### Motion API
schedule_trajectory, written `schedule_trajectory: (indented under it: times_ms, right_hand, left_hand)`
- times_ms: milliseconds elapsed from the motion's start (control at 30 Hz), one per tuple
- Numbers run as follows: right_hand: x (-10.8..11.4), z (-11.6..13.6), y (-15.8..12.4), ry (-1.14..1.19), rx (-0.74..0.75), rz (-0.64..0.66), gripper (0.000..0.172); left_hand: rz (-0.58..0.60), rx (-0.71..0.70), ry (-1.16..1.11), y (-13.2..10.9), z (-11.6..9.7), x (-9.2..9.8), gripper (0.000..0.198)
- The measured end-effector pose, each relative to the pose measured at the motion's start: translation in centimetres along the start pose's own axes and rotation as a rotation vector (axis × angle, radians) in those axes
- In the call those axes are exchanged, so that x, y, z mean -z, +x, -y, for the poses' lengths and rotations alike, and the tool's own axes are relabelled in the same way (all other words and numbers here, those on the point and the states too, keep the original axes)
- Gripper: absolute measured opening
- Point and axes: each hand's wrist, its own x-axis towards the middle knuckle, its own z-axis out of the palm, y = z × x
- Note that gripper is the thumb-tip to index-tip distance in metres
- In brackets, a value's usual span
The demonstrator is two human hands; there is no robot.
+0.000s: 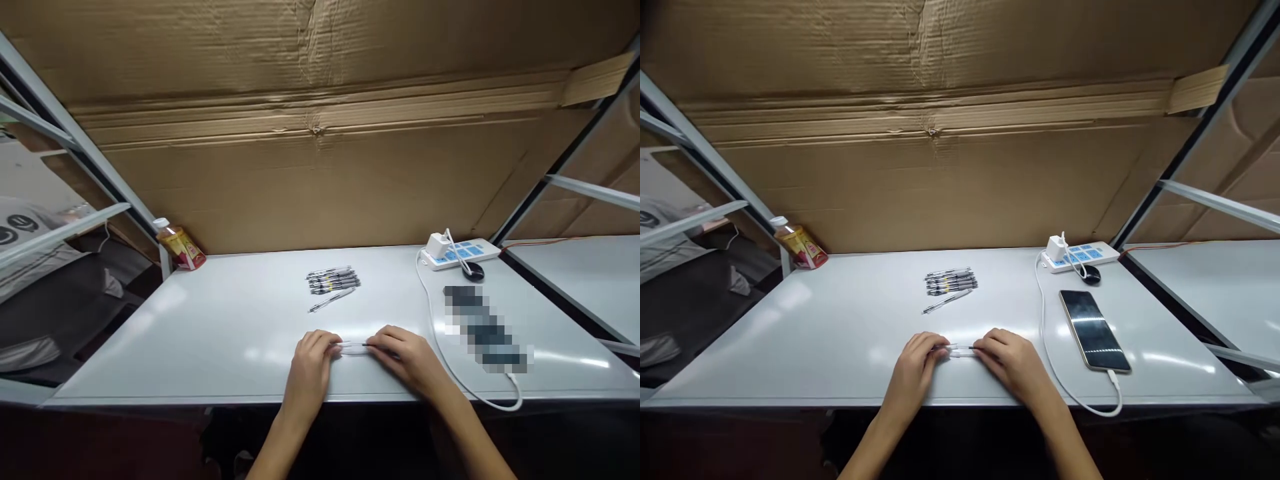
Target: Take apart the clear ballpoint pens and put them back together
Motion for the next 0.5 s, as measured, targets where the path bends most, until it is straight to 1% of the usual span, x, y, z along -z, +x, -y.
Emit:
schedule_trajectory:
  times_ms: [133, 233, 367, 500]
  right_hand:
    - [-0.4, -0.2, -0.2, -0.071, 0.070, -0.005, 0.027]
    - [-0.7, -0.1, -0.4, -0.051, 0.115, -0.025, 0.022]
    - [-1.6, 0.6, -0.4, 0.101, 0.092, -0.102, 0.022]
    - [-2.5, 1.3, -0.3, 0.260, -0.044, -0.128, 0.022]
  left_hand:
    - [0.045, -0.129, 0.047, -0.2, 0.1, -0.6, 0.019]
    - [0.067, -0.190, -0.005, -0.4, 0.3, -0.9, 0.017]
    - [0.121, -0.170, -0.157, -0.5, 0.5, -0.6, 0.017]
    - [0.146, -0.108, -0.170, -0.7, 0.5, -0.3, 0.020]
